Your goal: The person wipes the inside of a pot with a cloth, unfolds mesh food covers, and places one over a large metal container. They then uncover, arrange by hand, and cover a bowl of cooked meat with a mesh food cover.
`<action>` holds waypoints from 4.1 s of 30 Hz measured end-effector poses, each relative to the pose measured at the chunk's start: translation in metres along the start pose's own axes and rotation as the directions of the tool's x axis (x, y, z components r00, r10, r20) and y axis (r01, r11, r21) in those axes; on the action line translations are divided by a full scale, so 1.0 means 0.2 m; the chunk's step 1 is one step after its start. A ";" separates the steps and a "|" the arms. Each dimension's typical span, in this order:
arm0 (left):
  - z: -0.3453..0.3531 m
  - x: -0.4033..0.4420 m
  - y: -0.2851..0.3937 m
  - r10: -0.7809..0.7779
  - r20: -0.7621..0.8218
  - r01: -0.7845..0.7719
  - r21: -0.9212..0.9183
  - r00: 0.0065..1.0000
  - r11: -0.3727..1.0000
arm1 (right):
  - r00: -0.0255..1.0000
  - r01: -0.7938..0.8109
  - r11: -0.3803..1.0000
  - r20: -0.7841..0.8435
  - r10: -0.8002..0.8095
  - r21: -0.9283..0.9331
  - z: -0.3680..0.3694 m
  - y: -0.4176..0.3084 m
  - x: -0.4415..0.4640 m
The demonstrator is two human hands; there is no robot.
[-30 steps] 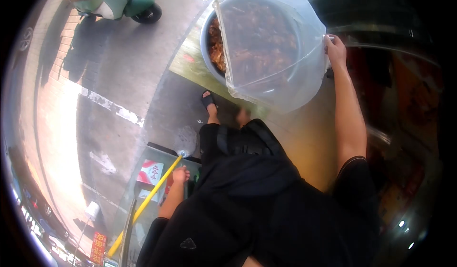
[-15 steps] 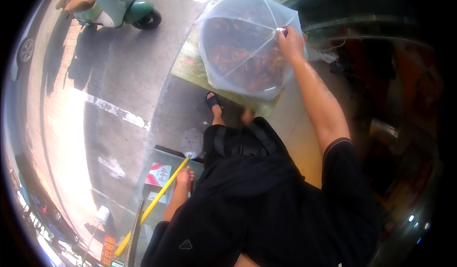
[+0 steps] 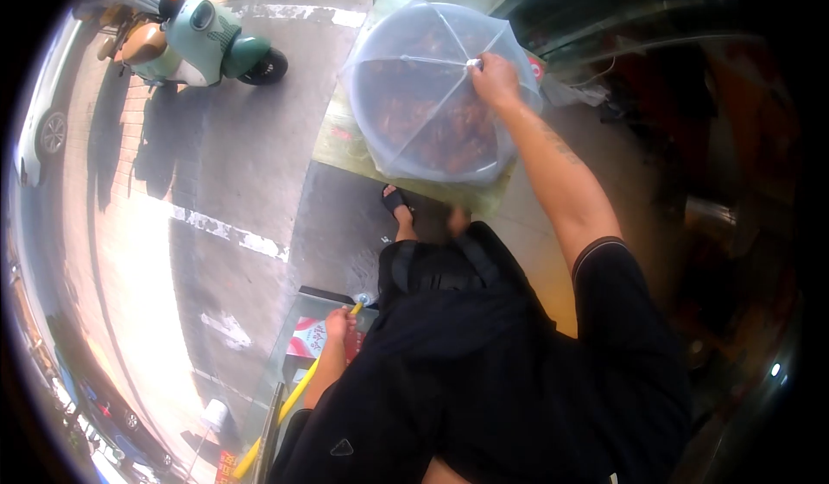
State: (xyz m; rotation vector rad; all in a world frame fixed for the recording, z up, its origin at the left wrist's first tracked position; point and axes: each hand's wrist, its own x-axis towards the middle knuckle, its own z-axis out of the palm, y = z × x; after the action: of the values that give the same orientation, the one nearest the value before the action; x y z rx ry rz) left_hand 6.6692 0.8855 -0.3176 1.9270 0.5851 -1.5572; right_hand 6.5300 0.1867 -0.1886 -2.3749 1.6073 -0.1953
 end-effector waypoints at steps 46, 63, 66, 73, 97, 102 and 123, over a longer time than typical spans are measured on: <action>2.99 -1.62 0.15 0.262 0.826 -0.774 0.289 0.499 0.563 | 0.084 -0.711 -0.450 0.701 0.708 0.540 0.16 2.96 -4.22; 5.39 -2.17 -0.71 -0.643 0.761 -0.030 0.647 0.084 0.762 | 0.318 -0.864 0.127 0.332 0.888 0.487 -0.31 3.10 -4.78; 5.95 -2.26 -0.92 -0.732 0.657 -0.174 0.754 0.182 0.634 | -0.230 -0.238 -0.715 0.677 0.699 0.657 -0.36 3.22 -4.70; 6.97 -2.06 -1.46 -0.455 0.726 -0.672 0.672 0.515 0.311 | -0.208 0.187 -0.783 0.803 0.558 0.593 -0.68 3.73 -4.67; 9.34 -1.74 -2.94 -0.813 0.408 -0.389 -0.728 0.417 -0.565 | -0.071 -0.937 0.078 -0.405 0.911 0.340 -1.49 7.75 -6.07; 10.29 -2.27 -3.62 -0.181 0.693 -0.705 0.618 0.697 -0.348 | -0.125 0.340 -0.560 0.627 0.769 0.755 -1.49 7.90 -5.88; 12.35 -2.68 -5.23 -0.411 0.603 -0.515 0.000 0.684 -0.857 | -0.203 -0.471 -0.423 0.372 0.906 0.774 -2.61 12.30 -7.15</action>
State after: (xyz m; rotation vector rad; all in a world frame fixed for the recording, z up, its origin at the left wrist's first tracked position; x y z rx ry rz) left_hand 4.0879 -0.0203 -0.3261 -0.6292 2.0524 0.8691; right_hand 3.6674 0.5740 -0.3569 0.2462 2.2836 -0.9992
